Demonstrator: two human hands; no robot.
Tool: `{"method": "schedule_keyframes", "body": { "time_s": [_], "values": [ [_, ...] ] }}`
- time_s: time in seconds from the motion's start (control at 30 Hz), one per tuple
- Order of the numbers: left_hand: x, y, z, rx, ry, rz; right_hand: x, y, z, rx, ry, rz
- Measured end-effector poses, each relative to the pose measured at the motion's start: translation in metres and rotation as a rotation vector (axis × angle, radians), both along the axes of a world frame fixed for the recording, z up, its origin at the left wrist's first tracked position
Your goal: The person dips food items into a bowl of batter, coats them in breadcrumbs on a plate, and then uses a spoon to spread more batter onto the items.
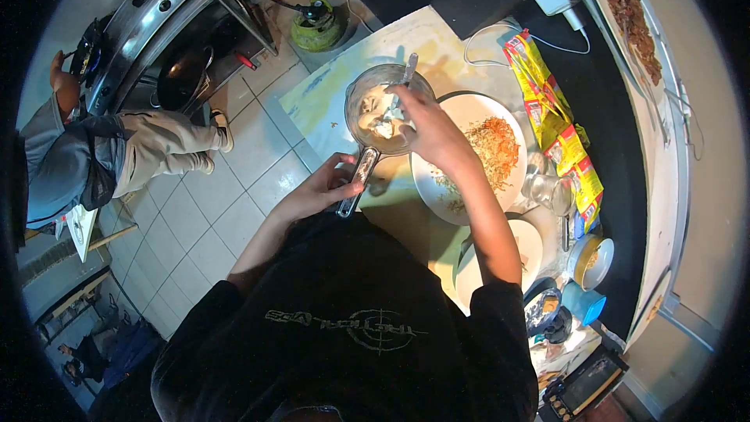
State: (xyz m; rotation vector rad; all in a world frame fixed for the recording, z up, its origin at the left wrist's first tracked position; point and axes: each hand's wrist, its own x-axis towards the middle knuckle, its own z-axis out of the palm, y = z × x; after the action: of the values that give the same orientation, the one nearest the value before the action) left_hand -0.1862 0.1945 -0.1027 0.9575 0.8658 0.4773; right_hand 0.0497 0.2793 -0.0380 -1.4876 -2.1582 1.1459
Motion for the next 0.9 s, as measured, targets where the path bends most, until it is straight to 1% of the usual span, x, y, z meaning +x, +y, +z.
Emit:
{"method": "schedule_keyframes", "body": {
  "time_s": [0.1,0.13,0.2,0.23,0.3,0.33,0.4,0.43,0.5,0.53,0.6,0.63,0.7,0.73,0.8,0.83,0.9],
  "values": [
    [0.005,-0.002,-0.008,0.0,-0.06,0.013,-0.003,0.002,0.018,0.236,-0.105,-0.116],
    [0.006,-0.003,-0.008,0.006,-0.053,0.021,-0.003,0.002,0.019,0.237,-0.107,-0.115],
    [0.007,-0.006,-0.009,0.013,-0.05,0.03,-0.003,0.001,0.021,0.407,-0.207,-0.135],
    [0.008,-0.007,-0.009,0.005,-0.05,0.036,-0.003,0.001,0.02,0.408,-0.21,-0.135],
    [0.008,-0.007,-0.008,0.0,-0.056,0.04,-0.002,0.003,0.017,0.594,-0.409,-0.134],
    [0.008,-0.006,-0.005,-0.033,-0.025,-0.002,0.001,0.006,0.012,0.596,-0.413,-0.134],
    [0.009,-0.005,-0.001,-0.065,0.004,-0.046,0.007,0.021,-0.002,0.717,-0.207,-0.11],
    [0.009,-0.005,0.0,-0.069,-0.001,-0.059,0.009,0.028,-0.004,0.719,-0.208,-0.111],
    [0.011,-0.006,-0.002,-0.072,-0.005,-0.07,0.012,0.041,-0.008,0.705,-0.045,-0.013],
    [0.013,-0.007,-0.007,-0.072,-0.01,-0.032,0.013,0.046,-0.012,0.706,-0.045,-0.011],
    [0.015,-0.008,-0.009,-0.07,-0.017,0.008,0.017,0.051,-0.019,0.485,0.137,-0.063],
    [0.015,-0.008,-0.008,-0.059,-0.023,0.034,0.019,0.051,-0.019,0.487,0.138,-0.059],
    [0.014,-0.009,-0.005,-0.05,-0.028,0.068,0.021,0.049,-0.016,0.39,0.106,-0.138],
    [0.013,-0.008,-0.002,-0.035,-0.015,0.079,0.021,0.045,-0.013,0.388,0.106,-0.135],
    [0.012,-0.008,0.0,-0.022,-0.004,0.085,0.022,0.037,-0.005,0.235,0.198,-0.212],
    [0.011,-0.008,0.0,-0.04,-0.006,0.082,0.025,0.035,-0.011,0.234,0.195,-0.214],
    [0.012,-0.008,0.002,-0.056,-0.011,0.077,0.029,0.029,-0.024,0.057,0.413,-0.265]
  ]
}}
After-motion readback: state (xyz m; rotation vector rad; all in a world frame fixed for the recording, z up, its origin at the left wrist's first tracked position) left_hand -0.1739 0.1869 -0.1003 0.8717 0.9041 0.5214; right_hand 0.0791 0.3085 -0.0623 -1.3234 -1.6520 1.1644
